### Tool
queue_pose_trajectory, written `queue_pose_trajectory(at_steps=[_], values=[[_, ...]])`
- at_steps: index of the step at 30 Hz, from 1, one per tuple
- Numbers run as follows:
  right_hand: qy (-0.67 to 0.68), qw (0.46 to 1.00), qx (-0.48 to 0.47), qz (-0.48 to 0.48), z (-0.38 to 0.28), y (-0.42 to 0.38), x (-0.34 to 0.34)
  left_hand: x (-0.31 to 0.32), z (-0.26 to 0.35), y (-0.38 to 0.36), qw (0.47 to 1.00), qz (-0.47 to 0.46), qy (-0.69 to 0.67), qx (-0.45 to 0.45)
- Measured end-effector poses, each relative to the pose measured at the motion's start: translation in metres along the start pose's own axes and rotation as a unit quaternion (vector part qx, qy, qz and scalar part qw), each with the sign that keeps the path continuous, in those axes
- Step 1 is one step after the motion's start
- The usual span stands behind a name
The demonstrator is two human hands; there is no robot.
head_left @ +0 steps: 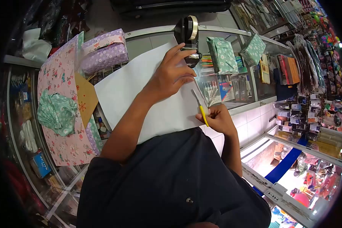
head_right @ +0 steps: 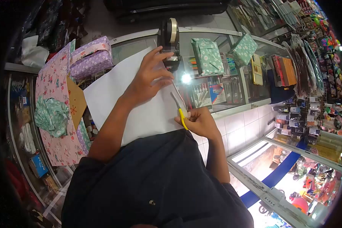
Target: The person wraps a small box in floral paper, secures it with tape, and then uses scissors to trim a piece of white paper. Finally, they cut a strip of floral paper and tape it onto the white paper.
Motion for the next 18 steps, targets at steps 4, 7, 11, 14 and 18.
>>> queue_pose_trajectory(at_steps=[4, 7, 11, 14, 18], values=[[0.021, 1.000, -0.012, -0.010, 0.000, 0.001, -0.002, 0.000, 0.000, 0.000, 1.000, -0.002, 0.000, 0.006], [0.027, 0.999, -0.023, -0.009, 0.000, 0.001, -0.003, 0.000, -0.001, 0.000, 1.000, -0.004, 0.001, 0.004], [0.024, 1.000, -0.010, -0.007, 0.007, 0.003, -0.003, 0.001, -0.002, -0.001, 1.000, -0.002, 0.010, 0.012], [0.011, 1.000, -0.016, 0.002, 0.006, 0.004, -0.001, 0.002, -0.001, -0.001, 1.000, -0.001, 0.003, 0.007], [0.031, 0.999, -0.021, 0.002, -0.002, 0.005, 0.002, 0.002, 0.000, -0.001, 1.000, 0.001, -0.002, 0.007]])
Point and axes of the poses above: each hand's wrist, its own y-axis towards the middle knuckle, its own x-axis out of the palm, z = x × y, the point moved 2 cm from there along y, towards the middle knuckle, and after that the axes turned 9 degrees about z, right-handed, at the moved point
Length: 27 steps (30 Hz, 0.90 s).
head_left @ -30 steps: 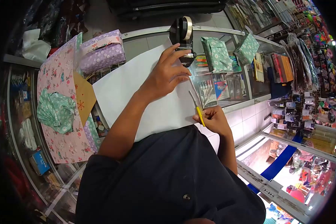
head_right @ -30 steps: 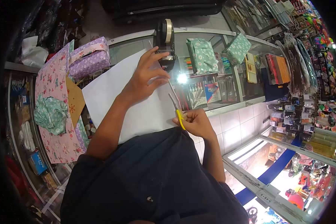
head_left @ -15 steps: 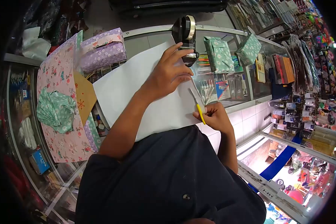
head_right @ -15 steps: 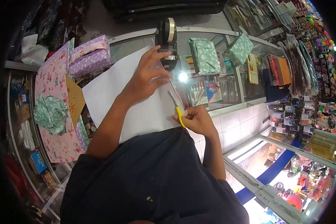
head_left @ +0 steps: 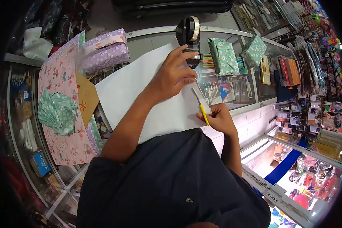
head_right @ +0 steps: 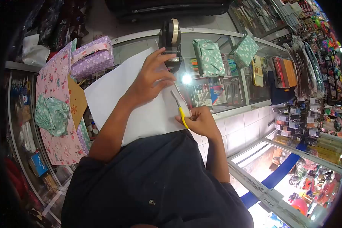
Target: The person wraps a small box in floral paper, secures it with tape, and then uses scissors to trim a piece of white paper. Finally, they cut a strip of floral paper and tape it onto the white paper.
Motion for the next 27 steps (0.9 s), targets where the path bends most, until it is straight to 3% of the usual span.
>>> queue_pose_trajectory(at_steps=[27], values=[[0.012, 1.000, -0.025, -0.005, 0.004, 0.006, 0.002, -0.001, 0.002, 0.001, 1.000, -0.003, 0.002, 0.008]])
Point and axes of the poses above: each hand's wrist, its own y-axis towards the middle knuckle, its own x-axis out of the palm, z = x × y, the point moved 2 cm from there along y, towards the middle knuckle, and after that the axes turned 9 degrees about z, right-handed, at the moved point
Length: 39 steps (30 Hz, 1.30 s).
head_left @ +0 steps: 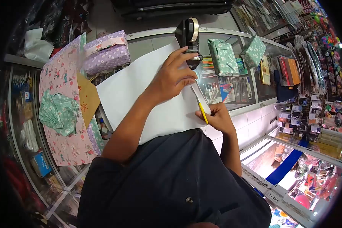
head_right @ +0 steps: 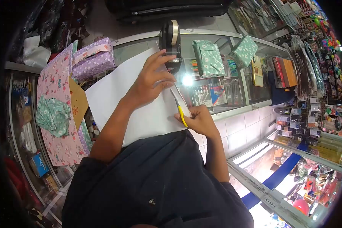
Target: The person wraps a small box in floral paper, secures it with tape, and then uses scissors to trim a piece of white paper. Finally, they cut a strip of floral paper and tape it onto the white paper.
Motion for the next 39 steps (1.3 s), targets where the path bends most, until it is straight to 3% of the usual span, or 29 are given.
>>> queue_pose_trajectory(at_steps=[32, 38, 39], values=[[0.014, 0.999, 0.039, -0.001, -0.004, 0.010, 0.004, -0.002, -0.001, 0.000, 1.000, 0.001, -0.012, 0.006], [-0.006, 1.000, 0.004, 0.007, 0.002, 0.012, 0.002, -0.018, -0.023, 0.004, 0.994, 0.098, 0.033, -0.020], [-0.004, 1.000, 0.018, 0.013, -0.001, 0.011, 0.001, -0.019, -0.026, 0.002, 0.989, 0.086, 0.109, -0.052]])
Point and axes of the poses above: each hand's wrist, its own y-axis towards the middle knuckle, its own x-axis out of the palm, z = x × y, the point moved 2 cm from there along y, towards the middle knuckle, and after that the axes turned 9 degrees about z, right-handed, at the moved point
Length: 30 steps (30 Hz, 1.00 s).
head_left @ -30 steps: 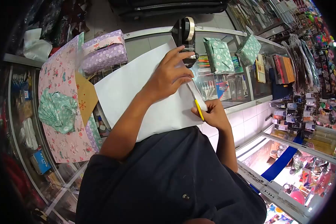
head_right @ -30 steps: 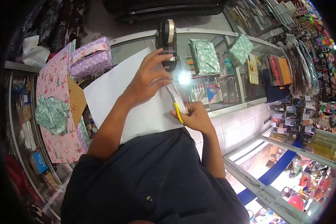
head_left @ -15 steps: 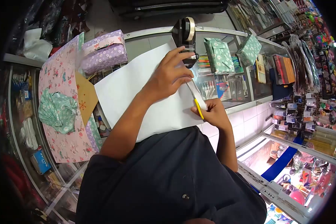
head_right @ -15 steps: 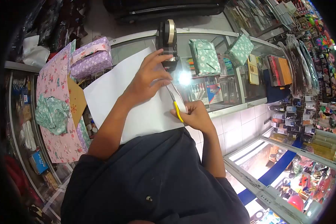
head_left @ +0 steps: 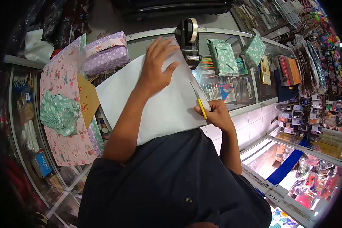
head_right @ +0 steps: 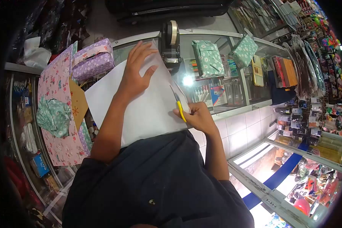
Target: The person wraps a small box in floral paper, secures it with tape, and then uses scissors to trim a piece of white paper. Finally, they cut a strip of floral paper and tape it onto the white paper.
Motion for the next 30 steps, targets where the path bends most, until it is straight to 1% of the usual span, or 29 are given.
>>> queue_pose_trajectory(at_steps=[1, 2, 3, 5, 6, 8, 11, 13, 15, 17, 18, 20, 21, 23, 26, 30], values=[[0.002, 1.000, 0.014, 0.005, -0.002, -0.001, 0.000, -0.001, -0.004, -0.002, 0.996, -0.011, 0.080, -0.025], [0.002, 1.000, 0.014, 0.004, -0.001, -0.001, 0.000, 0.000, -0.010, -0.005, 0.991, -0.035, 0.122, -0.040], [0.000, 1.000, 0.012, 0.005, 0.000, 0.000, 0.000, 0.003, -0.012, -0.008, 0.991, -0.034, 0.123, -0.040], [-0.002, 1.000, 0.010, 0.004, 0.002, 0.001, -0.001, 0.006, -0.016, -0.013, 0.989, -0.007, 0.122, -0.082], [-0.009, 1.000, 0.000, 0.000, 0.003, 0.002, -0.002, 0.007, -0.017, -0.012, 0.984, -0.031, 0.143, -0.100], [-0.016, 1.000, -0.012, -0.004, 0.006, 0.004, -0.001, 0.006, -0.018, -0.011, 0.985, -0.040, 0.133, -0.103], [0.007, 1.000, -0.017, 0.020, 0.008, 0.005, -0.001, 0.006, -0.015, -0.009, 0.985, -0.057, 0.118, -0.109], [0.000, 0.999, -0.029, 0.020, 0.003, 0.005, -0.002, 0.008, -0.015, -0.009, 0.986, -0.068, 0.088, -0.128], [-0.026, 0.999, -0.022, 0.010, 0.006, 0.007, -0.007, 0.008, -0.015, -0.009, 0.987, -0.060, 0.091, -0.119], [0.009, 1.000, -0.010, -0.006, 0.010, 0.008, -0.007, 0.010, -0.018, -0.010, 0.990, -0.022, 0.105, -0.089], [0.008, 1.000, -0.010, -0.007, 0.008, 0.007, -0.007, 0.009, -0.018, -0.010, 0.990, -0.022, 0.105, -0.089], [-0.004, 1.000, 0.015, -0.006, 0.001, 0.004, -0.006, 0.009, -0.019, -0.010, 0.986, -0.047, 0.125, -0.096], [-0.004, 1.000, 0.015, -0.006, 0.002, 0.004, -0.008, 0.010, -0.019, -0.010, 0.986, -0.047, 0.125, -0.097], [-0.068, 0.997, 0.009, -0.039, 0.006, 0.008, -0.011, 0.011, -0.020, -0.010, 0.984, -0.061, 0.137, -0.095], [-0.082, 0.995, 0.011, -0.048, -0.003, 0.011, -0.012, 0.013, -0.021, -0.009, 0.982, -0.074, 0.144, -0.099], [-0.086, 0.996, -0.006, -0.040, -0.011, 0.014, -0.008, 0.008, -0.020, -0.006, 0.983, -0.061, 0.123, -0.123]])
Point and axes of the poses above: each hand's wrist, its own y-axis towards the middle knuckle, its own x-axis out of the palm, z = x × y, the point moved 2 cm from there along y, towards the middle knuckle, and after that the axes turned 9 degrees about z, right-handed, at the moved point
